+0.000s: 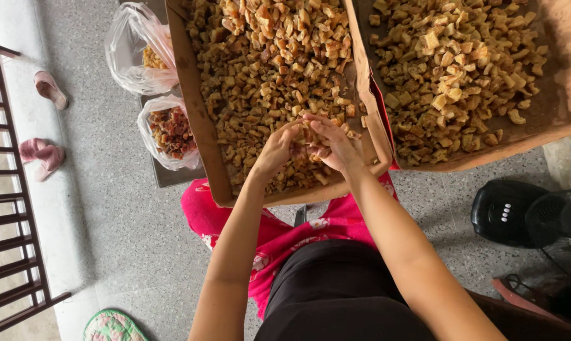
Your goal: The person sorts and breaks apart pieces of fried food on a cardboard tray using both hands. They pick up clumps, separate them into smaller pieces, and place them back onto the tray.
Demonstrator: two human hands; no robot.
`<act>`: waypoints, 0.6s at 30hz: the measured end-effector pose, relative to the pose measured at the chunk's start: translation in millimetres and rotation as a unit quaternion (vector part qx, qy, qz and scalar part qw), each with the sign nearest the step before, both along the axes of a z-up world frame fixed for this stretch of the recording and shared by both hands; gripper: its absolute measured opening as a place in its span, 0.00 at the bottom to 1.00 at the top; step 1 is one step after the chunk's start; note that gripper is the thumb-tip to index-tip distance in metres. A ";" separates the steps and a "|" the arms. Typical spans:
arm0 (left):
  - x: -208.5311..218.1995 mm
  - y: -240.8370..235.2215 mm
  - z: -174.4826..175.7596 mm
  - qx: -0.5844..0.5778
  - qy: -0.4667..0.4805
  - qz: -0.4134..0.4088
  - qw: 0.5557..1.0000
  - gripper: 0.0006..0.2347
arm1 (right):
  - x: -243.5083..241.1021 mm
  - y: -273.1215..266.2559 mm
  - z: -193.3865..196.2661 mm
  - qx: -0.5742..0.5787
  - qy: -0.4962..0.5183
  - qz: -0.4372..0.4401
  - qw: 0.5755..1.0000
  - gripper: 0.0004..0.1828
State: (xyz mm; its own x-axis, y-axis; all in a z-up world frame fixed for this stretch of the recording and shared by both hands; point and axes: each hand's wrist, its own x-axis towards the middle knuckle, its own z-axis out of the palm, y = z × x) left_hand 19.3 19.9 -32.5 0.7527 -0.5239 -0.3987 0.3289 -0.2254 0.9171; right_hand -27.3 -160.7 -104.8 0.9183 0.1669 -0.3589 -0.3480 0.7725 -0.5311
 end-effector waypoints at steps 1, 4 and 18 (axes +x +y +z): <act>-2.0 1.9 0.3 -0.036 0.037 0.024 0.998 0.20 | -1.2 0.6 -5.6 0.003 -0.001 -0.005 1.000 0.12; -4.1 8.3 -7.6 -0.150 0.132 0.089 0.976 0.18 | -1.5 -5.3 -4.9 0.075 -0.027 -0.030 0.996 0.09; 1.0 -1.4 5.1 0.059 0.005 0.090 0.994 0.17 | 1.8 4.6 -10.1 -0.037 -0.040 0.049 0.997 0.18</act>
